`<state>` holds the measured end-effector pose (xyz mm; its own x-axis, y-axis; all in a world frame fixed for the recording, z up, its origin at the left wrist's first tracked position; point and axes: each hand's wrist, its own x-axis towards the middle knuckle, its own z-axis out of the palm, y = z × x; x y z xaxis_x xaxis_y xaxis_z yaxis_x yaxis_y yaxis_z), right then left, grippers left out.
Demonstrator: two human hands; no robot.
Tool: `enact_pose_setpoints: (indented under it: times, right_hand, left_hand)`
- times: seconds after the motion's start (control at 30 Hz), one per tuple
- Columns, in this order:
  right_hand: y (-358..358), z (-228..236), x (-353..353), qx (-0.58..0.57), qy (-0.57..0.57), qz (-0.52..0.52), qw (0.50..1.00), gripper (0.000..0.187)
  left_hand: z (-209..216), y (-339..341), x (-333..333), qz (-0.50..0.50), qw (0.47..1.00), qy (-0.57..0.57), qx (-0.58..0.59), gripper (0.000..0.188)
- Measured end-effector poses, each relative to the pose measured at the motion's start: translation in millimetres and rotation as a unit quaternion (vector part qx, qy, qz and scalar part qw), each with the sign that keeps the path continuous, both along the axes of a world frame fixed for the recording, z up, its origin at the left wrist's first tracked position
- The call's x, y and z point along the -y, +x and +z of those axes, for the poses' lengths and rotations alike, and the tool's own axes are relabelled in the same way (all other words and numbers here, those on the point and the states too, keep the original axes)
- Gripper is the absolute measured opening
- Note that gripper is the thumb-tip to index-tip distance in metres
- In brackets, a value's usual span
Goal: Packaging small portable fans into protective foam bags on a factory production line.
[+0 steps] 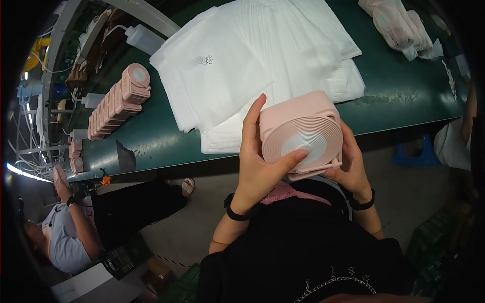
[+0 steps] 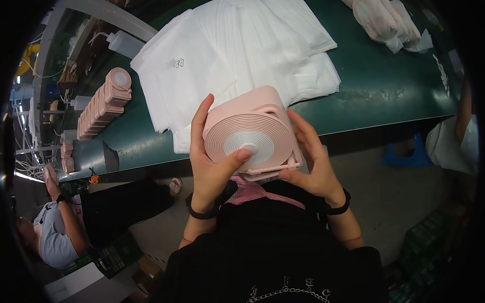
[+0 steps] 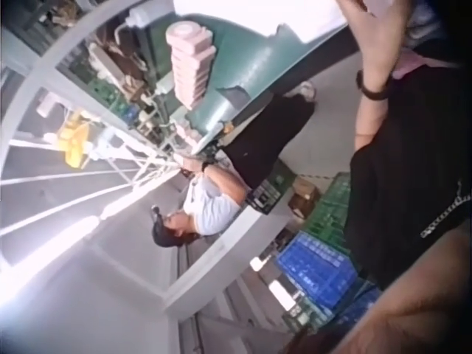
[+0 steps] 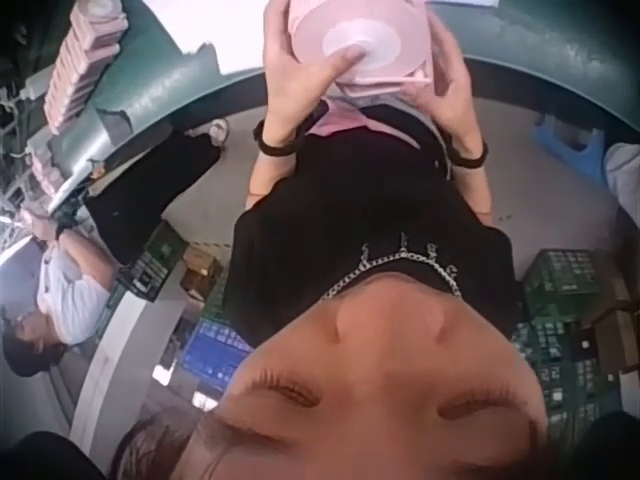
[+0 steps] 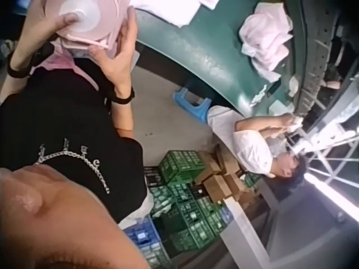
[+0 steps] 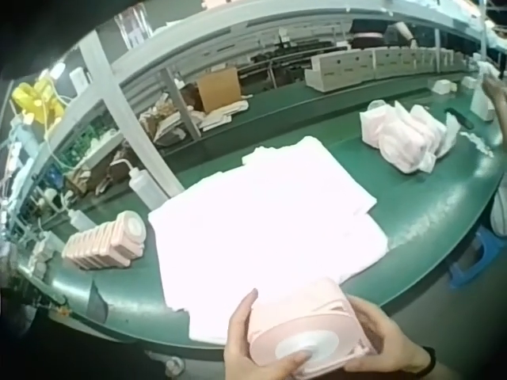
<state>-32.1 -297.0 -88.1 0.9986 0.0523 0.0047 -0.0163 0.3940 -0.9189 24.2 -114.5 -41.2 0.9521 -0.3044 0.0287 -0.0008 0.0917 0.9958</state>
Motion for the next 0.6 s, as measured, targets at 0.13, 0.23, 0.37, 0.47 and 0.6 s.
enact_pose_setpoints:
  times: [0.13, 0.23, 0.37, 0.47, 0.6]
  right_hand:
    - [0, 9, 1, 0.052, -0.036, 0.019, 0.998, 0.102]
    - [4, 15, -11, -0.007, -0.063, -0.001, 0.998, 0.103]
    - [2, 6, -11, -0.027, -0.081, -0.021, 0.996, 0.096]
    - [-2, 2, -15, -0.022, -0.08, -0.036, 0.996, 0.09]
    - [-6, 2, -18, 0.005, -0.066, -0.047, 0.997, 0.084]
  left_hand:
    - [-1, -12, 5, -0.014, 1.0, -0.001, -0.02, 0.094]
    - [-5, -20, 9, 0.005, 0.996, -0.043, -0.082, 0.097]
    - [-16, -24, 7, -0.078, 0.996, -0.016, -0.037, 0.095]
    - [-16, -23, 6, -0.101, 0.994, 0.013, -0.04, 0.092]
    - [-18, -33, 11, -0.041, 0.997, -0.04, -0.056, 0.088]
